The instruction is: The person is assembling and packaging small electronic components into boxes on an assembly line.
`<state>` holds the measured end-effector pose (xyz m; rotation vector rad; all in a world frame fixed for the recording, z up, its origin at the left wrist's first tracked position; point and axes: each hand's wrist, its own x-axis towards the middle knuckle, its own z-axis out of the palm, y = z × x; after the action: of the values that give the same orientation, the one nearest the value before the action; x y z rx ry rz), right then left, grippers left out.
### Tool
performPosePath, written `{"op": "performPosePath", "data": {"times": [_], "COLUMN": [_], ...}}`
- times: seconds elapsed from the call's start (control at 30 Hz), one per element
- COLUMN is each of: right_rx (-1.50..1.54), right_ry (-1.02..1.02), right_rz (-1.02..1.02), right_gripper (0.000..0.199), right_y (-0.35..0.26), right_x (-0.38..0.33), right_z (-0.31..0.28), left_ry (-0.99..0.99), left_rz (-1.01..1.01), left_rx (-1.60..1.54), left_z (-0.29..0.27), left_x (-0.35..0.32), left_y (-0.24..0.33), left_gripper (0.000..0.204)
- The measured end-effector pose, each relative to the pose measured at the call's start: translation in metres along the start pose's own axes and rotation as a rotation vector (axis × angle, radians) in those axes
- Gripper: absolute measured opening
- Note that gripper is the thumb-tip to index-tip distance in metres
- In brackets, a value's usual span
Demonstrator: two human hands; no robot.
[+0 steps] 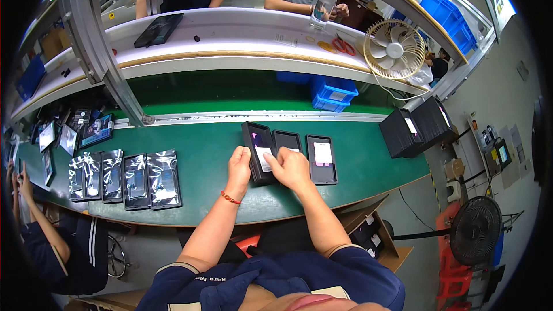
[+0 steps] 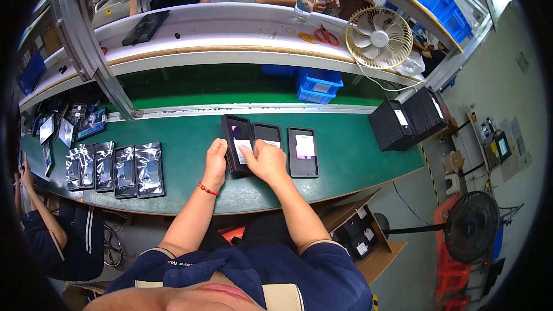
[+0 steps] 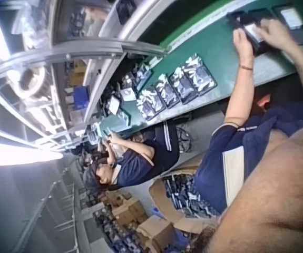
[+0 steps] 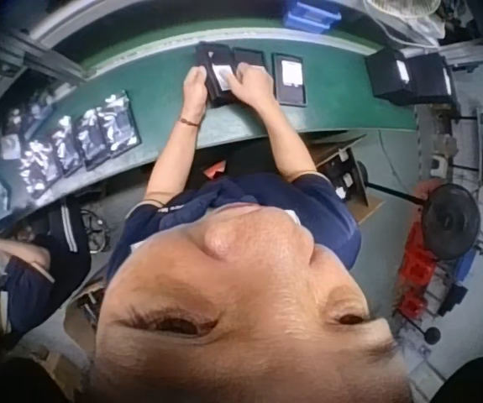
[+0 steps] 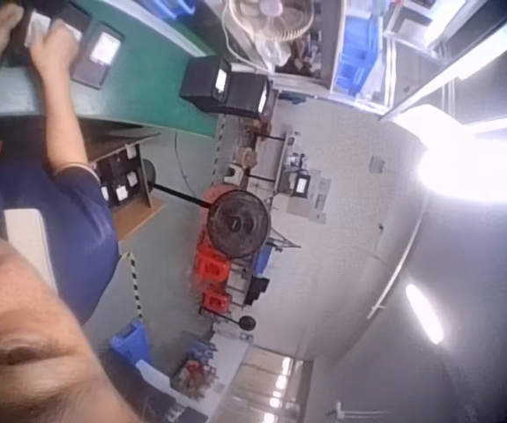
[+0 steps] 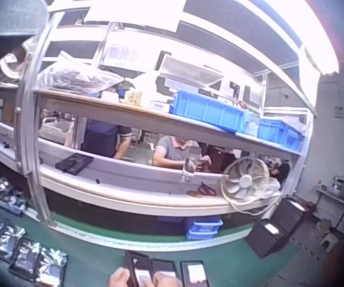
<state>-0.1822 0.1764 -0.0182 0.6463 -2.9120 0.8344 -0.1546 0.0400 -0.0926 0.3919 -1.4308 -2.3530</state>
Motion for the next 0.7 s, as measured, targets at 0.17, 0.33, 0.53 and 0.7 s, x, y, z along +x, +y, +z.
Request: {"op": "performPosePath", "data": {"times": [0.17,0.33,0.53,0.7], "right_rx": [0.064,0.139,0.441,0.526], "right_ry": [0.04,-0.037,-0.044,-0.174], "right_rz": [-0.119,-0.156,-0.135,-0.097], "right_gripper": [0.048,0.042,0.032,0.032], "right_y": [-0.026,-0.022,-0.011,-0.02], "right_x": [0.009,0.011,0.008,0.01], "right_z": [0.027,0.029,0.029,0.017], "left_ry": [-0.123,-0.125,-0.102,-0.043], "left_rz": [-0.003,-0.032,-0.091,-0.092], "left_rx": [-0.015,-0.074,-0.154,-0.081], "left_z": [0.002,-0.009,-0.007,-0.036], "left_x": [-0.006,0.0,-0.008,-0.015], "left_y": [0.016,0.006,0.007,0.013], "left_gripper": [0.019,0.019,0.022,0.021]}}
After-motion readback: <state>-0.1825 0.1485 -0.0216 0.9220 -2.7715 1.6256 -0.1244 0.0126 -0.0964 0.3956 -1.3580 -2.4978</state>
